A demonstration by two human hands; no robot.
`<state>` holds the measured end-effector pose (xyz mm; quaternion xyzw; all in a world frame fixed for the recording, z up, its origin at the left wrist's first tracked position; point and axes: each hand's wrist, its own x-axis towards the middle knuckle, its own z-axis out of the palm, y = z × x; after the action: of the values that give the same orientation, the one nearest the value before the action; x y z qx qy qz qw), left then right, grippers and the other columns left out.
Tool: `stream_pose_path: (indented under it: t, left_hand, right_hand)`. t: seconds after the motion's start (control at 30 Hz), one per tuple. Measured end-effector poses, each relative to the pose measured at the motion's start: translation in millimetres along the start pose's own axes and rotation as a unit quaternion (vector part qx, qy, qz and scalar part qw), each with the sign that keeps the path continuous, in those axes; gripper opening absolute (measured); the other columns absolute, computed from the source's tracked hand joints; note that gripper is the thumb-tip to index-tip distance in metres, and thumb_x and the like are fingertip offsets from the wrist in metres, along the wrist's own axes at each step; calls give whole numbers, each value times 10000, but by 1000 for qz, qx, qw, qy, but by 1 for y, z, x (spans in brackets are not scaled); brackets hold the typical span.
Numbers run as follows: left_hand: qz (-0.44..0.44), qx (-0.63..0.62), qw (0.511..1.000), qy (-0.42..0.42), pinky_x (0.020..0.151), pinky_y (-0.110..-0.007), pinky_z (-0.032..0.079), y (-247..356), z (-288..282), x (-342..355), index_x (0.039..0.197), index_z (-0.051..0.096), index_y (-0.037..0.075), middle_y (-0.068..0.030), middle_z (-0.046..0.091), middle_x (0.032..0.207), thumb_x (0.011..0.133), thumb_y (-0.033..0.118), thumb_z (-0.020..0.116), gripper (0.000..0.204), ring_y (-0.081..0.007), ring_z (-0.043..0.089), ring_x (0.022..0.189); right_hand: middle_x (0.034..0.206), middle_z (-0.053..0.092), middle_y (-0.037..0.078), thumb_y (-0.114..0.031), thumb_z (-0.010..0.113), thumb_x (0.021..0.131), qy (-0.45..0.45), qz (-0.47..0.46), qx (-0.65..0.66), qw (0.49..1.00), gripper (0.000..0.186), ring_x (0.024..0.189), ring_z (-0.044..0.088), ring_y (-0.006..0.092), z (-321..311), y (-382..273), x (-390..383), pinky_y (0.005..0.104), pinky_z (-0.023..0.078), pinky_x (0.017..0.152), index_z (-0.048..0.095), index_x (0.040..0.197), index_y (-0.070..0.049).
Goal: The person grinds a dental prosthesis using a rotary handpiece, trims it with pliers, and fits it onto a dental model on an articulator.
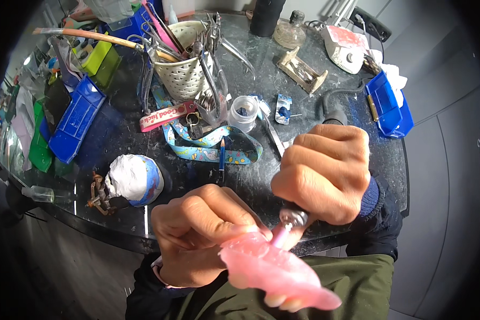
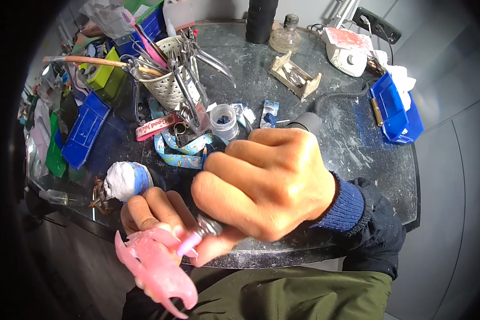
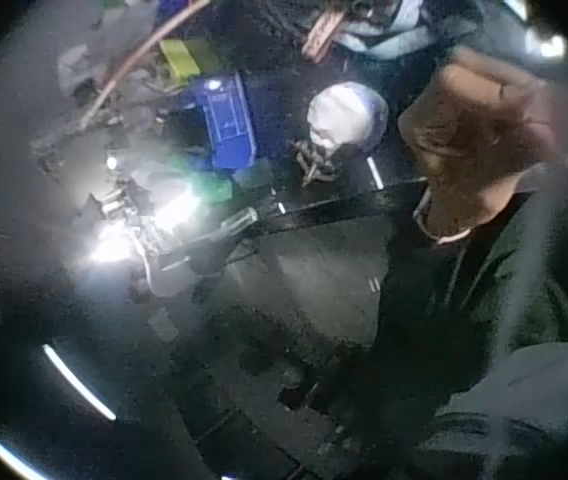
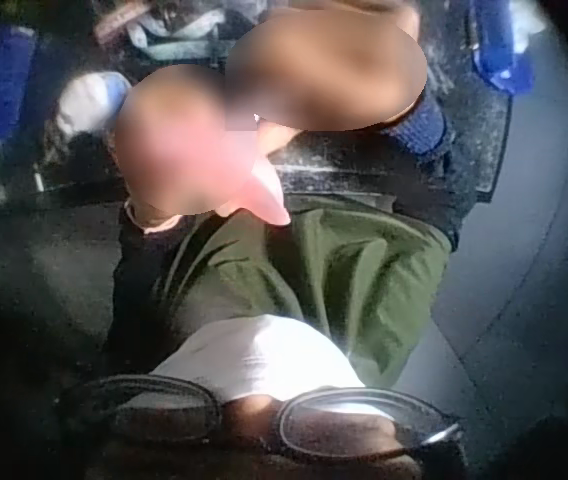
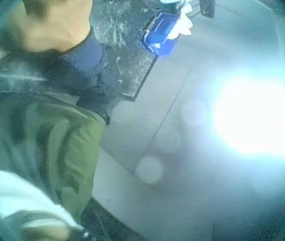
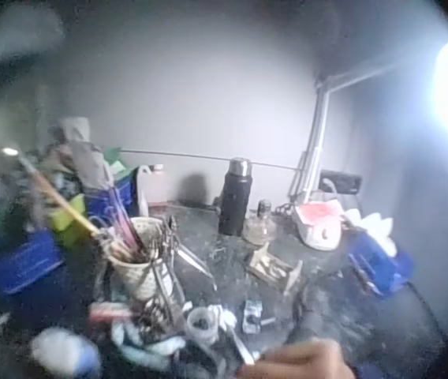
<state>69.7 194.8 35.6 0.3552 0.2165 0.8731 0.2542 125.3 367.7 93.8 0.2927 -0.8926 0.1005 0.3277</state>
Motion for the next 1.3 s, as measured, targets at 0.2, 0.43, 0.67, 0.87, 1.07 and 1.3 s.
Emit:
stream_pose_path:
  t: [0.2,0.43,0.67,0.87,1.07,1.3]
  left_hand:
    - [-75,77,994,29,636,-296,520,10,1,-3,810,576,-31,-154,594,785,717,-21,705,159,-201,615,712]
    - [-40,159,986,-35,600,-264,499,10,-7,0,805,596,-26,-135,597,778,671,-29,745,201,-171,608,700]
    - [21,85,996,28,593,-256,500,4,5,0,820,595,-23,-136,599,788,673,3,752,216,-163,607,699]
    - [-11,25,998,54,683,-345,550,3,3,0,854,506,5,-160,588,846,681,27,751,301,-234,634,748]
    - [-46,-22,998,32,687,-343,548,4,1,2,899,485,8,-182,588,867,738,69,717,288,-230,636,742]
    - [-50,-33,998,22,654,-313,538,3,-3,3,912,479,23,-175,578,899,752,48,699,273,-203,623,745]
  right_hand:
    - [533,404,16,-249,532,479,22,-23,-21,999,242,401,434,146,0,0,-4,263,290,362,448,601,-57]
    - [544,415,20,-281,542,498,-44,30,-53,997,257,432,460,155,-9,-1,2,260,326,390,447,601,-66]
    - [555,430,22,-318,598,606,-52,16,-47,997,294,435,465,146,-12,-2,6,271,324,382,451,615,-64]
    - [552,431,11,-383,620,624,-4,-15,4,1000,355,425,470,147,-2,-4,-2,260,327,382,449,609,-72]
    - [545,405,1,-542,684,583,7,82,105,991,515,426,476,163,4,-7,2,284,356,385,448,654,-89]
    - [542,402,15,-496,676,661,-5,94,139,986,474,426,478,170,8,-7,-2,293,376,376,444,660,-83]
